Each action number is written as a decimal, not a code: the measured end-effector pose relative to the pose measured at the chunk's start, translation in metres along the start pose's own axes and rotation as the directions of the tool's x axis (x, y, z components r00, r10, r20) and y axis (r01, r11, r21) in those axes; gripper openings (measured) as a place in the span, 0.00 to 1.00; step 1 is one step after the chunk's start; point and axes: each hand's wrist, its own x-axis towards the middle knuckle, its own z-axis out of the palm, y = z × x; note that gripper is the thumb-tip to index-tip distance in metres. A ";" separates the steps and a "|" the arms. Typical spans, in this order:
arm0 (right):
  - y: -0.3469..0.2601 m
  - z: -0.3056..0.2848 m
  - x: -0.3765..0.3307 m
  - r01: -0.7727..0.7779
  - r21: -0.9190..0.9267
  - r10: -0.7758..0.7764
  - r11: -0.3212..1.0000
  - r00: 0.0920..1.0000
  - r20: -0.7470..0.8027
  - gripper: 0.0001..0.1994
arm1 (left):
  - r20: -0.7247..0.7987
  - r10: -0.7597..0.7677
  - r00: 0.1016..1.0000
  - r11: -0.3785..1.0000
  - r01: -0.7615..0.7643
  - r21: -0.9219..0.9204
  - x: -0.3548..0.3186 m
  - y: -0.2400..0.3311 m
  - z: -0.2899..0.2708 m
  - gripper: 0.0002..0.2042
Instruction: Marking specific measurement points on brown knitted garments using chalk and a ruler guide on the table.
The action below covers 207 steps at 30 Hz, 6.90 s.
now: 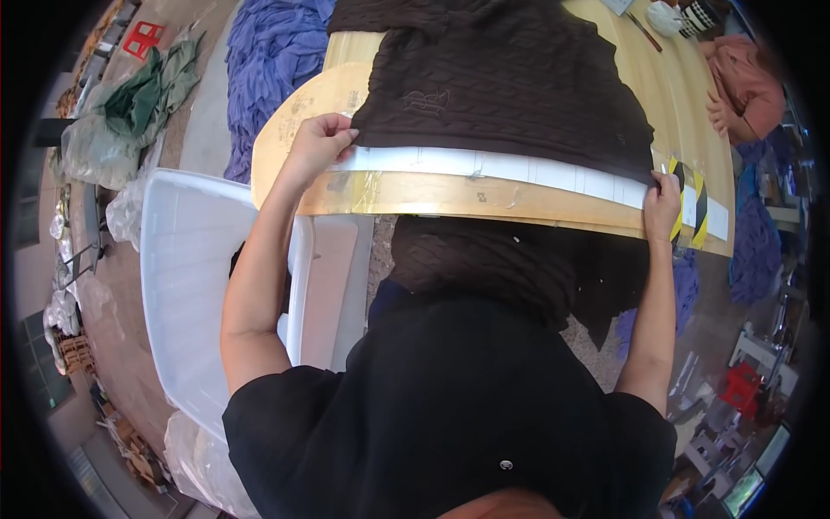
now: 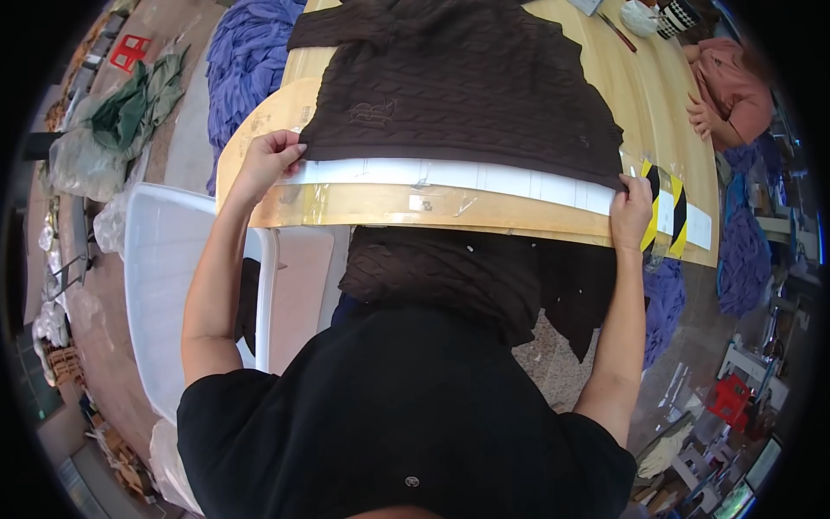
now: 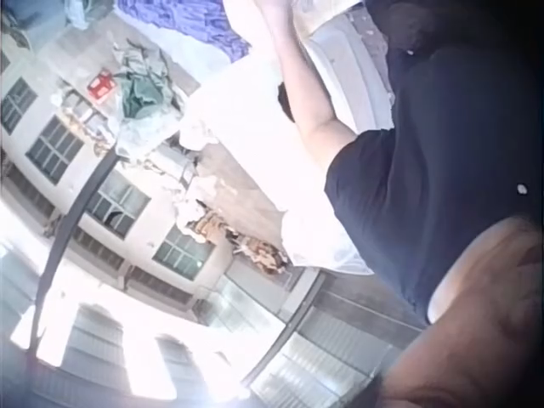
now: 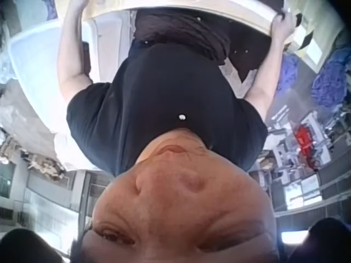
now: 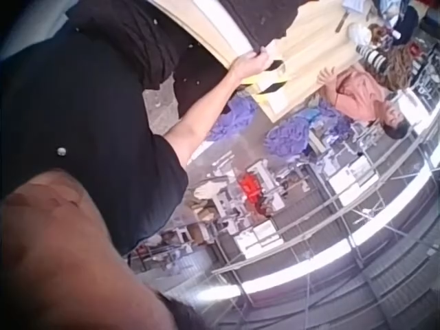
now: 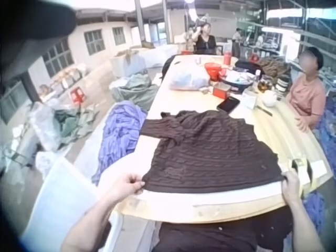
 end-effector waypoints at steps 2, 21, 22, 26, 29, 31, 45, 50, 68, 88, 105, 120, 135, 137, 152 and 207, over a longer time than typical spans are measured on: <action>0.000 -0.013 -0.004 -0.034 -0.028 0.034 0.999 0.999 -0.002 0.12 | -0.031 0.178 0.984 0.958 -0.166 0.234 0.005 -0.003 0.013 0.04; 0.037 -0.034 0.003 0.361 0.027 -0.361 0.932 0.922 0.142 0.08 | 0.493 0.845 0.208 0.125 -0.972 0.196 0.006 0.096 0.398 0.10; 0.040 -0.035 -0.002 0.348 0.026 -0.348 0.937 0.928 0.135 0.07 | 0.530 0.826 0.194 0.089 -0.972 0.216 0.004 0.093 0.401 0.10; 0.049 -0.042 -0.001 0.297 0.108 -0.308 0.949 0.945 0.110 0.07 | 0.543 0.835 0.087 -0.018 -0.982 0.186 0.005 0.093 0.405 0.13; 0.051 -0.043 0.001 0.308 0.151 -0.330 0.939 0.931 0.153 0.07 | 0.523 0.834 0.175 0.041 -0.965 0.258 0.000 0.098 0.408 0.13; 0.053 -0.043 0.001 0.293 0.156 -0.320 0.943 0.927 0.195 0.07 | 0.559 0.813 0.164 0.018 -0.966 0.258 0.000 0.097 0.407 0.13; 0.055 -0.046 0.003 0.276 0.203 -0.328 0.939 0.898 0.293 0.08 | 0.640 0.763 0.089 -0.071 -0.973 0.220 0.004 0.098 0.401 0.14; 0.053 -0.047 0.007 0.186 0.268 -0.268 0.945 0.911 0.314 0.11 | 0.701 0.713 0.005 -0.243 -0.936 0.255 0.002 0.106 0.401 0.12; 0.017 -0.045 -0.025 -0.499 0.722 0.337 0.479 0.864 0.374 0.07 | 0.660 0.731 0.176 -0.239 -0.839 0.489 -0.037 0.073 0.425 0.25; -0.047 -0.038 0.004 -0.349 0.620 0.168 0.703 0.928 0.332 0.05 | 0.723 0.668 0.176 -0.257 -0.857 0.446 -0.033 0.064 0.429 0.20; -0.103 0.007 0.016 -0.220 0.581 -0.056 0.783 0.906 0.420 0.08 | 0.555 0.816 0.158 -0.188 -0.836 0.515 -0.025 0.046 0.439 0.25; -0.170 0.032 0.034 -0.177 0.628 -0.207 0.758 0.848 0.489 0.06 | 0.441 0.893 0.088 -0.197 -0.805 0.559 -0.021 0.046 0.443 0.20; -0.235 0.059 0.046 -0.151 0.649 -0.331 0.745 0.762 0.557 0.05 | 0.495 0.863 0.101 -0.256 -0.757 0.602 -0.029 0.047 0.426 0.22; -0.237 0.060 0.046 -0.106 0.628 -0.333 0.771 0.774 0.539 0.05 | 0.497 0.862 0.102 -0.252 -0.765 0.593 -0.030 0.047 0.424 0.22; -0.296 0.089 0.055 -0.027 0.747 -0.498 0.664 0.730 0.469 0.04 | 0.499 0.862 0.085 -0.298 -0.713 0.634 -0.028 0.049 0.415 0.23; -0.232 -0.048 -0.115 -0.158 0.703 -0.228 0.693 0.878 0.422 0.20 | -0.056 0.333 0.941 0.847 -0.325 -0.420 -0.169 -0.061 0.068 0.10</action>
